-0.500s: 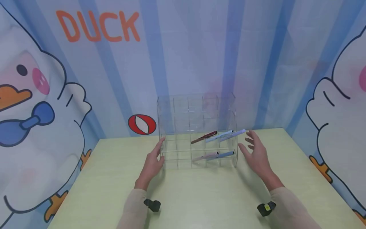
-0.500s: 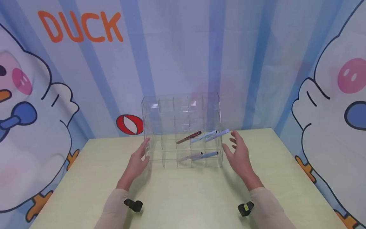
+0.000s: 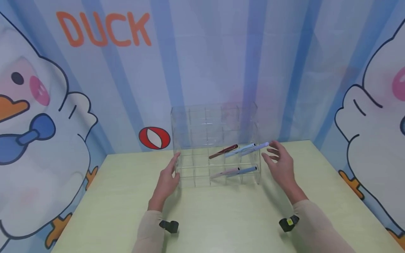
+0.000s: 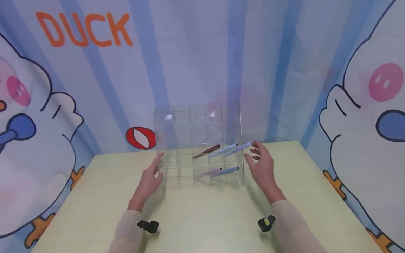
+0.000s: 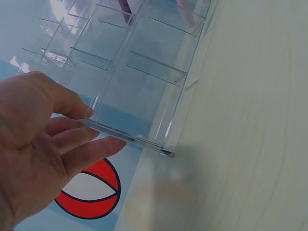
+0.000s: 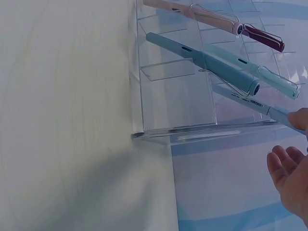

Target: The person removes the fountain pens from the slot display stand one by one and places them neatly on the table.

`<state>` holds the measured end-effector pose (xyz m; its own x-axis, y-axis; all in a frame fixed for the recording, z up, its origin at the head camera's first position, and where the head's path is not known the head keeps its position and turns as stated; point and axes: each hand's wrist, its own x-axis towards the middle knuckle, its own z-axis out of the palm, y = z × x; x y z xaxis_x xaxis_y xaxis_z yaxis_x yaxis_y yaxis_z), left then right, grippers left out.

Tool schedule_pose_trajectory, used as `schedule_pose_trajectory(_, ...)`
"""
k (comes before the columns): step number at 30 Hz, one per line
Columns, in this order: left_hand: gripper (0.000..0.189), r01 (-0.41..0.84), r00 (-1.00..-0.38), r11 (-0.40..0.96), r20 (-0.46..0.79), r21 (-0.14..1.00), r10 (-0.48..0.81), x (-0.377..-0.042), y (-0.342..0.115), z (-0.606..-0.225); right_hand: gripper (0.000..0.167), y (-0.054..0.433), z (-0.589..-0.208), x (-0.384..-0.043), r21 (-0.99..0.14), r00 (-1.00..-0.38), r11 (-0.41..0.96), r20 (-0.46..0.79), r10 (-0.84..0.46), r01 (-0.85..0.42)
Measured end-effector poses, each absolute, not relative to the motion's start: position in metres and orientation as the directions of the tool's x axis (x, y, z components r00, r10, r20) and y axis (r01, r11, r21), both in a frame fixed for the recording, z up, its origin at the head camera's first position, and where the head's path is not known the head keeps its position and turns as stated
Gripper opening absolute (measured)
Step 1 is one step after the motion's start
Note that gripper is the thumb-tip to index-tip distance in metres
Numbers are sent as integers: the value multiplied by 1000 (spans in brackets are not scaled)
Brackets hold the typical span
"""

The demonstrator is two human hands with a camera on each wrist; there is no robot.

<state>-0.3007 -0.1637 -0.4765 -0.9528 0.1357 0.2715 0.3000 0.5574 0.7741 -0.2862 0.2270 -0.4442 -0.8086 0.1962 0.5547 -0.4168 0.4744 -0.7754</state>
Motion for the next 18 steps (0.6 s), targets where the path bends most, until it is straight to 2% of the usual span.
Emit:
schedule_pose_trajectory(10,78,293,-954,544,276,786,116,-300,-161,-478,45,219,-446,-294,-793,-813,453,541,214,-408)
schedule_pose_trajectory(18,80,262,-964,559,242,787,110,-301,-164,-478,30,210,-449,-303,-823,-800,431,519,301,-371)
